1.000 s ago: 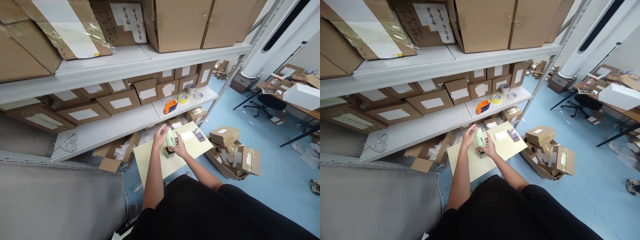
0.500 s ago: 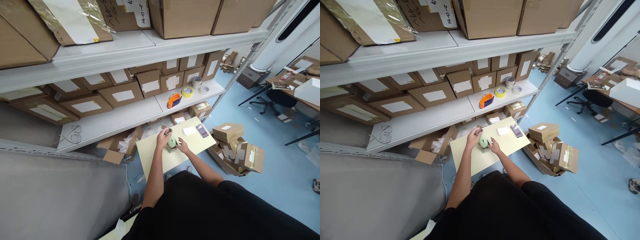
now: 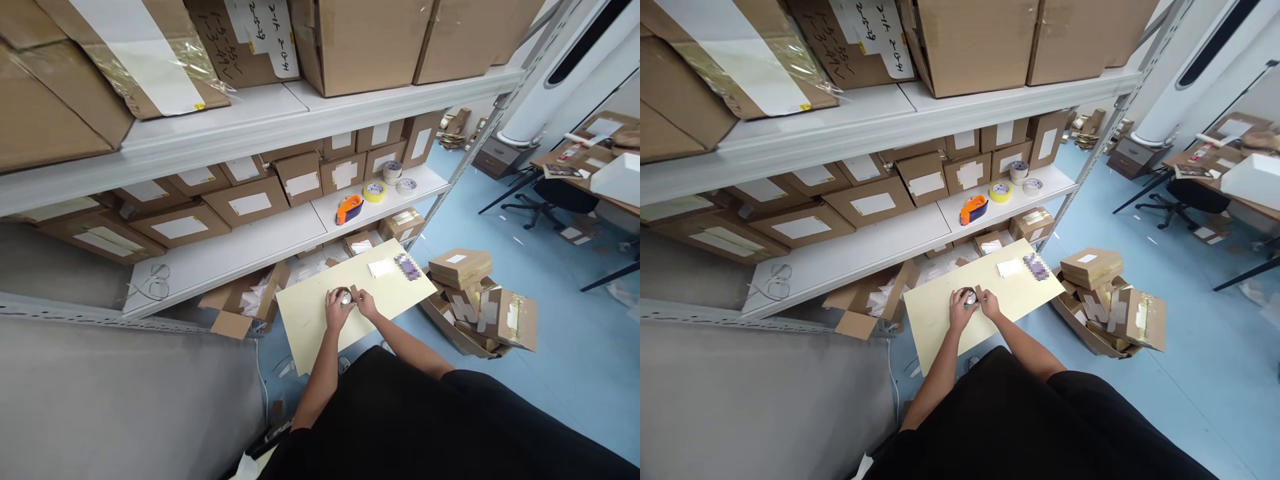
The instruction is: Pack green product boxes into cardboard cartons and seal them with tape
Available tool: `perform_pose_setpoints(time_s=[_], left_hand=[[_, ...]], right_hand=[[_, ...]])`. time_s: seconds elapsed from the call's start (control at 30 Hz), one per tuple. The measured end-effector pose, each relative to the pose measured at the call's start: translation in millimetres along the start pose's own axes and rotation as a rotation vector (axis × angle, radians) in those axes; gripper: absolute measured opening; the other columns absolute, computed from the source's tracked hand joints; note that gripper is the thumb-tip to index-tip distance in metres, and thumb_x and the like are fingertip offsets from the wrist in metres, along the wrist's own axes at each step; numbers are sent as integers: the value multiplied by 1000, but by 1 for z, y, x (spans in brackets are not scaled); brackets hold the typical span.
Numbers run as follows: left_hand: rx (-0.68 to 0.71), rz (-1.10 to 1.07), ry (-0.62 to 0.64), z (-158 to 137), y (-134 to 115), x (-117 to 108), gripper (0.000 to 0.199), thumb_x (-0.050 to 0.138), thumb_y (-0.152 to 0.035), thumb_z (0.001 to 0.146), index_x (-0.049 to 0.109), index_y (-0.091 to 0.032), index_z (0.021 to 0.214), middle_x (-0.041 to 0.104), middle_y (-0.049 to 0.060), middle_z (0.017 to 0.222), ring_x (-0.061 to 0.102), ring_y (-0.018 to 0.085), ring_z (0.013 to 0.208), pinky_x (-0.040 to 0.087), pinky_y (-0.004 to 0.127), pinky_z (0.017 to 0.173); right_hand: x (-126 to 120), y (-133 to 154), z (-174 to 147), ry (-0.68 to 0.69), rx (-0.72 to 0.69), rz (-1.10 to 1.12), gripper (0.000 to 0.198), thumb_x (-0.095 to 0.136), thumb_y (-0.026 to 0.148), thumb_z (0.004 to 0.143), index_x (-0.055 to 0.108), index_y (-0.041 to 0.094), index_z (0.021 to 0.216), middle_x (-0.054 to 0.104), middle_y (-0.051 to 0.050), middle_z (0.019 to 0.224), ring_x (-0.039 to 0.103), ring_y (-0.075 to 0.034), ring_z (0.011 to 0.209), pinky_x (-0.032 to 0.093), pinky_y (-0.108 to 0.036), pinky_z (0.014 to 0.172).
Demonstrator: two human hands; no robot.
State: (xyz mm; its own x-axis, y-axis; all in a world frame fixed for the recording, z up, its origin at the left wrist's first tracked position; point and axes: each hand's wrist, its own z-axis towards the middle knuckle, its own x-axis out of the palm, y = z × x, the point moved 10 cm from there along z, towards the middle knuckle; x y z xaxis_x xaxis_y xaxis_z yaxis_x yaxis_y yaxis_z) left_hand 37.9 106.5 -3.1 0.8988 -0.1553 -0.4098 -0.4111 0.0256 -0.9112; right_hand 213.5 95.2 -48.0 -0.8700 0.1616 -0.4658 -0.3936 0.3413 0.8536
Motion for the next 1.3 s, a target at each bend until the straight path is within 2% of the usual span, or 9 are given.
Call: perform_pose_setpoints(time_s=[0.1,0.2,0.3,0.37,0.5,0.7,0.93,1.13,1.3], left_hand=[[-83,-136,-167,-3,21,-12,53,73,-51,87,66,-24,132,46,15,160,29,32,156,25,50,127],[-265,-298,-283,-4,54,-14,50,54,-52,99,61,-20,137,56,17,150,49,29,144,39,45,118],[-306,-339,-219,2,67,1,51,65,-47,93,61,-17,134,66,17,137,63,27,126,48,42,109],[-308,-355,-181,5,72,11,57,74,-40,86,60,-16,135,67,17,136,65,26,123,49,39,108],[-325,-371,-156,5,79,24,64,79,-32,80,59,-17,139,65,15,142,62,27,129,46,39,111],[-371,-420,-97,1,91,27,75,71,-37,86,49,-15,154,61,16,149,61,30,130,49,40,108],[-354,-431,-222,13,121,-53,72,67,-43,90,50,-14,154,66,14,142,65,28,124,49,40,109],[-429,-313,-351,13,150,-130,64,54,-41,99,45,-18,158,65,11,145,66,26,124,50,38,109],[-501,-149,-367,12,156,-156,62,50,-41,100,44,-20,158,62,12,148,62,26,131,47,38,111]], right_hand=[[2,-2,-1,-20,-1,-9,21,55,45,88,53,26,81,69,-2,79,65,-22,80,50,-30,76],[9,-1,-5,8,-52,39,19,54,42,91,60,27,100,74,-4,100,68,-21,87,52,-32,81],[21,5,-11,92,-144,176,32,60,43,87,62,27,115,71,-6,123,69,-22,100,54,-35,90],[26,3,-12,134,-149,255,36,66,48,83,66,27,111,70,-7,126,67,-23,109,54,-37,95],[27,-20,-6,109,10,378,40,67,57,80,65,24,103,72,-7,113,67,-24,104,54,-38,92],[54,-33,2,103,168,433,60,72,59,74,57,23,120,73,-4,98,67,-21,87,52,-33,77],[142,16,27,256,168,427,48,76,52,69,60,23,104,71,0,87,66,-20,83,51,-31,74],[229,61,38,383,117,369,47,72,52,74,60,23,109,73,-1,91,69,-21,86,54,-31,74],[245,76,35,379,91,271,47,74,51,75,62,23,112,74,-4,94,71,-25,92,56,-36,81]])
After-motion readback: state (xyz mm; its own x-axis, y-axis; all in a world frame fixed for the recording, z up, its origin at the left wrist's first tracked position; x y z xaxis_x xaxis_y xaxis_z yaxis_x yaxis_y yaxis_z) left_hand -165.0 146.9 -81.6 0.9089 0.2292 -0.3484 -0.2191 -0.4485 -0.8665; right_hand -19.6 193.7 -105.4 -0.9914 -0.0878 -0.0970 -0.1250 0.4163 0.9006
